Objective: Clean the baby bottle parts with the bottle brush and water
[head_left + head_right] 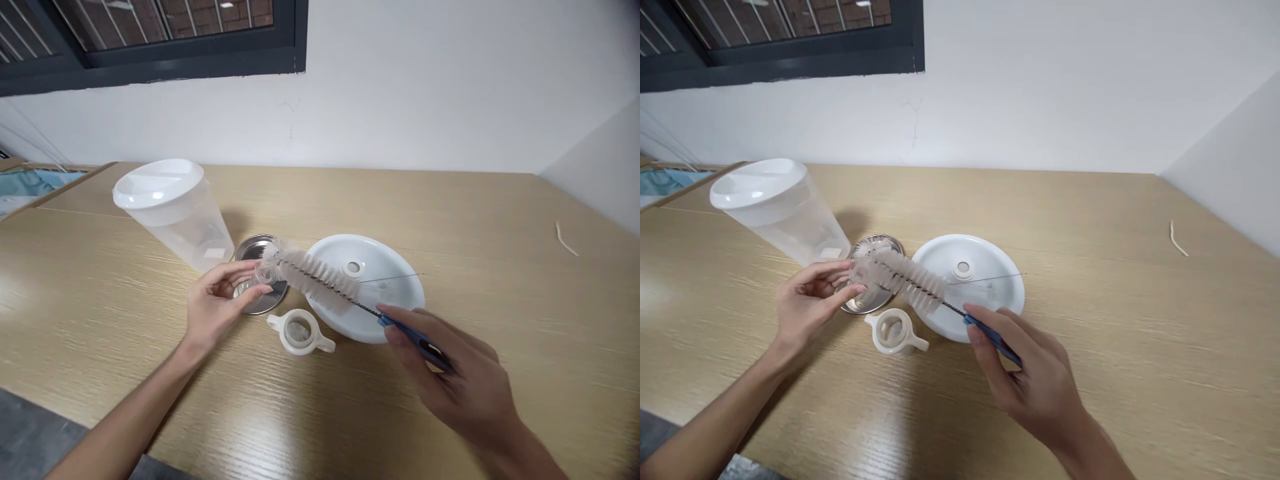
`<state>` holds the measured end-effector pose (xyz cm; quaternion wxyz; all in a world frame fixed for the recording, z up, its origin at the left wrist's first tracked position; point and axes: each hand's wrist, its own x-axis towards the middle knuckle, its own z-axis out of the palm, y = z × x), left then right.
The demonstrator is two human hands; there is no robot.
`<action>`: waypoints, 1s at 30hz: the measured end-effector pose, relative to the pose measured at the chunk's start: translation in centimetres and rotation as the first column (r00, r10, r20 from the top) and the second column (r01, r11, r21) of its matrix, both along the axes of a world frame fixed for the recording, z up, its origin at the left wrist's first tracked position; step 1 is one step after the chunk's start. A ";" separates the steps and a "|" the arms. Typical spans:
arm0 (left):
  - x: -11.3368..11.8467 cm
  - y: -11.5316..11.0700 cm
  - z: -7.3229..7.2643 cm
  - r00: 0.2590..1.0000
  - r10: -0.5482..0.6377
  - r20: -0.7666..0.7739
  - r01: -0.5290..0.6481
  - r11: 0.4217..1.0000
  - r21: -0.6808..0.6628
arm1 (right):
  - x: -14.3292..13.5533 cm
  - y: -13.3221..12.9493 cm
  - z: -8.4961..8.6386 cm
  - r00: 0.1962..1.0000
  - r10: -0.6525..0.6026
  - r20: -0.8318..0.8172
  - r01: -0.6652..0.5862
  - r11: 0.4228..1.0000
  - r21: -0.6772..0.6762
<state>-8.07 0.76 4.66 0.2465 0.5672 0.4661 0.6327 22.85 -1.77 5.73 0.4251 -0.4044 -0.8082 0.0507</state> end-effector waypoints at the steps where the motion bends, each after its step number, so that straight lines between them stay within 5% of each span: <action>1: 0.0 -0.1 0.1 1.000 -0.001 0.005 0.001 1.000 0.001 | 0.1 0.0 0.0 1.000 0.009 0.003 -0.009 1.000 -0.004; 15: -1.0 -0.2 0.0 0.977 0.019 -0.214 0.020 0.984 0.179 | 1.0 -0.1 0.7 0.995 0.095 -0.015 -0.096 0.994 -0.050; 22: -1.2 -0.3 0.3 0.963 0.115 -0.244 -0.066 0.978 0.198 | 1.5 0.1 1.0 0.995 0.094 0.042 -0.094 0.996 0.000; 30: -1.9 0.2 0.2 0.949 0.112 -0.295 -0.036 0.967 0.252 | 4.1 0.3 1.4 0.996 -0.076 0.047 0.076 0.997 -0.002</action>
